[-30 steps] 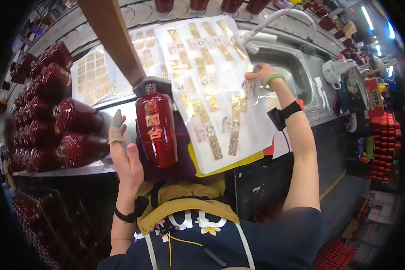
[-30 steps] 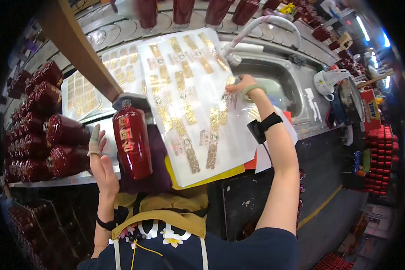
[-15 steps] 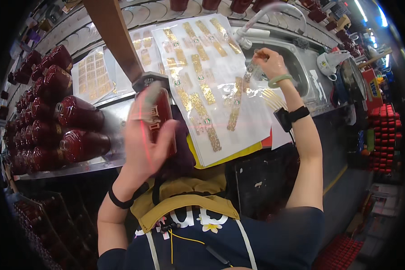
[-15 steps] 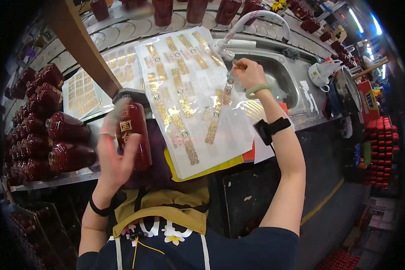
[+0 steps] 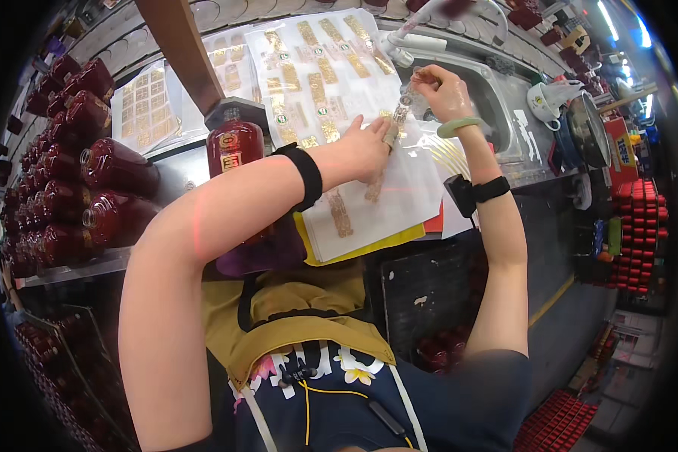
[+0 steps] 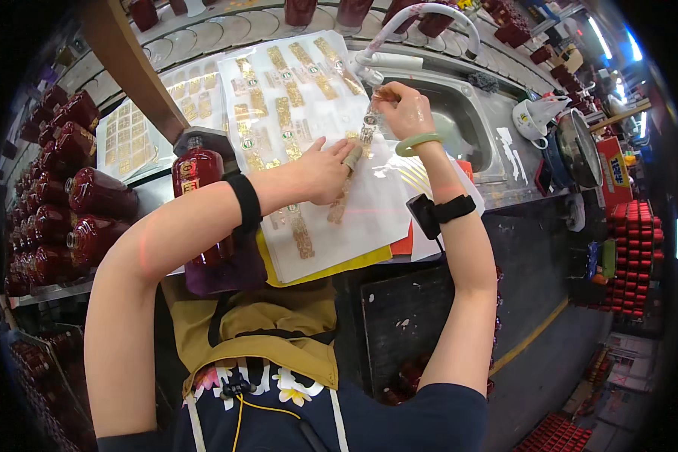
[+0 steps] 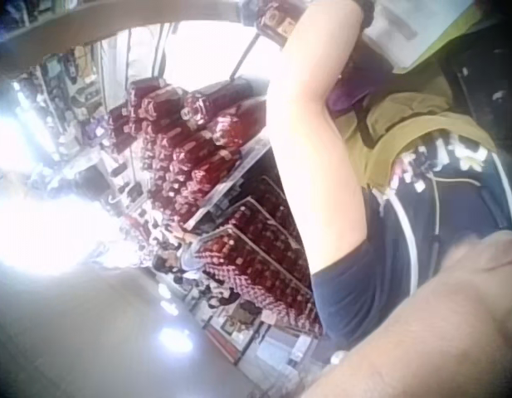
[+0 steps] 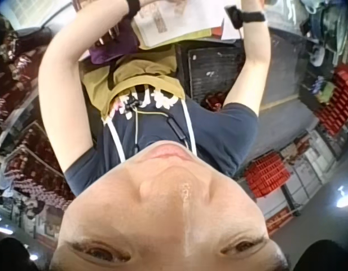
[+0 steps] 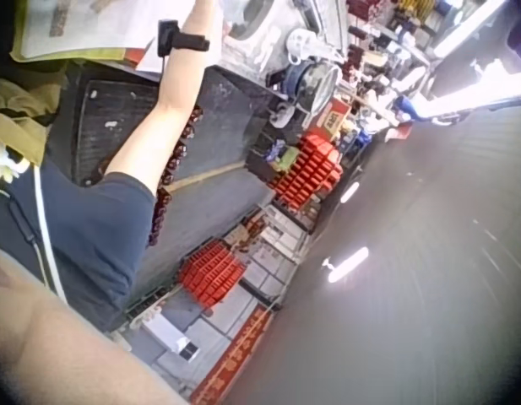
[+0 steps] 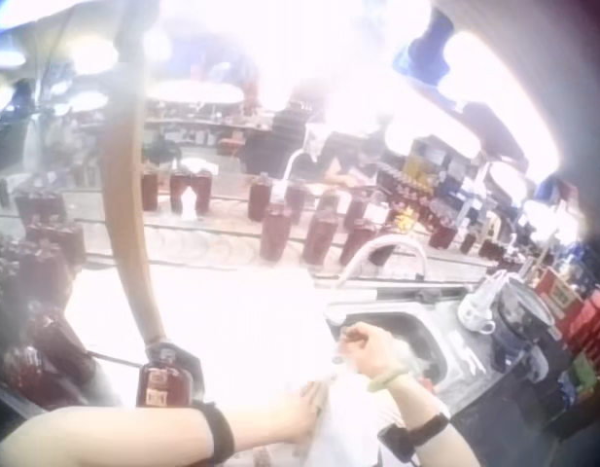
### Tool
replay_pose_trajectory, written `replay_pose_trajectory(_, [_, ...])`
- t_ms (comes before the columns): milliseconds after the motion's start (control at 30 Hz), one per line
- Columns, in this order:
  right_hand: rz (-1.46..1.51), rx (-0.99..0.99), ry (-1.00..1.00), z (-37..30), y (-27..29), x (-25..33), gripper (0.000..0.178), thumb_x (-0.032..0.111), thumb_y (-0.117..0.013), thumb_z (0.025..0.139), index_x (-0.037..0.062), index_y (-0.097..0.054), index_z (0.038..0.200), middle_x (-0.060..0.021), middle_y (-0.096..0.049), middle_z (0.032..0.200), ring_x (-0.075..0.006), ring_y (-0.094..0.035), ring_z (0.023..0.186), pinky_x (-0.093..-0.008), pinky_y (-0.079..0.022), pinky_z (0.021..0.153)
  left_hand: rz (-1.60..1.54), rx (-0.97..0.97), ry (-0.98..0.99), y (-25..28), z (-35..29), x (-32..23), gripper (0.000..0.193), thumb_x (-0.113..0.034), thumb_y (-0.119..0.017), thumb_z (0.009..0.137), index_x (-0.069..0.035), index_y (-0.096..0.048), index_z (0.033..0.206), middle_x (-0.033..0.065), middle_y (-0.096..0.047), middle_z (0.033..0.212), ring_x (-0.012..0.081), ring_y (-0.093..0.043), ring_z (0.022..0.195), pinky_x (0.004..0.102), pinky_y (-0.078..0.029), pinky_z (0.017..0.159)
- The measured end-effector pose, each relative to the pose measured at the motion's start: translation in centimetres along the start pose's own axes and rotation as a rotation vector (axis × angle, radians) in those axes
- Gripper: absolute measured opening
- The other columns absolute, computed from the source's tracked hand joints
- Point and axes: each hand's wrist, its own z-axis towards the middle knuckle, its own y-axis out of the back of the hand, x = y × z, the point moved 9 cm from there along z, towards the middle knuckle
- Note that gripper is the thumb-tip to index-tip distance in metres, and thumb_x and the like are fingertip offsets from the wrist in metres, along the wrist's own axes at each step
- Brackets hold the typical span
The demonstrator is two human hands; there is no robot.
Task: The recorder applies intricate gold labels and seals to red liquor bottles on an assembly line, using a rubber scraper to smooth the adhesive.
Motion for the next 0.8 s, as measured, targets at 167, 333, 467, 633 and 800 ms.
replay_pose_trajectory(167, [0.040, -0.130, 0.035, -0.4, 1.4, -1.0, 0.019, 0.012, -0.073, 0.086, 0.0023, -0.075, 0.102, -0.0138, -0.076, 0.089, -0.0244, -0.074, 0.081, -0.0346, -0.056, 0.078, 0.043, 0.044, 0.051, -1.0, 1.5, -0.5, 0.071, -0.038, -0.064, 0.092, 0.009, -0.051, 0.143, 0.0295, -0.021, 0.165, 0.0377, -0.020, 0.155, 0.0544, -0.022, 0.123])
replay_pose_trajectory(333, [0.069, -0.236, 0.006, -0.4, 3.1, -1.9, 0.016, 0.012, -0.071, 0.087, 0.0034, -0.075, 0.100, -0.0122, -0.076, 0.086, -0.0247, -0.073, 0.080, -0.0350, -0.055, 0.077, 0.065, -0.035, 0.075, -0.6, 1.4, -0.9, 0.076, -0.041, -0.066, 0.091, 0.011, -0.048, 0.144, 0.0319, -0.029, 0.160, 0.0389, -0.029, 0.151, 0.0544, -0.023, 0.123])
replay_pose_trajectory(467, [0.037, -0.226, 0.021, -0.9, 4.2, -0.7, 0.018, 0.011, -0.073, 0.089, 0.0042, -0.074, 0.106, -0.0065, -0.076, 0.089, -0.0133, -0.069, 0.078, -0.0285, -0.054, 0.075, -0.087, -0.074, 0.064, 1.6, 0.7, -0.5, 0.074, -0.038, -0.071, 0.089, 0.011, -0.049, 0.139, 0.0329, -0.038, 0.154, 0.0425, -0.039, 0.144, 0.0495, -0.032, 0.120])
replay_pose_trajectory(633, [0.202, -0.177, 0.232, -4.0, 5.4, 7.4, 0.016, 0.011, -0.074, 0.088, 0.0020, -0.072, 0.101, -0.0058, -0.073, 0.082, -0.0121, -0.063, 0.070, -0.0275, -0.052, 0.069, -0.432, -0.533, 0.148, 8.6, -3.0, 4.9, 0.067, -0.027, -0.084, 0.080, 0.009, -0.052, 0.127, 0.0293, -0.053, 0.142, 0.0397, -0.056, 0.129, 0.0433, -0.049, 0.103])
replay_pose_trajectory(800, [0.431, -0.181, 0.251, -7.0, 7.7, 12.3, 0.014, 0.009, -0.075, 0.090, 0.0008, -0.070, 0.100, 0.0008, -0.069, 0.085, -0.0051, -0.058, 0.073, -0.0222, -0.048, 0.068, -0.798, -0.952, -0.181, 12.4, -9.6, 6.0, 0.046, -0.010, -0.075, 0.092, 0.003, -0.059, 0.133, 0.0111, -0.076, 0.101, 0.0188, -0.071, 0.106, 0.0323, -0.052, 0.096])
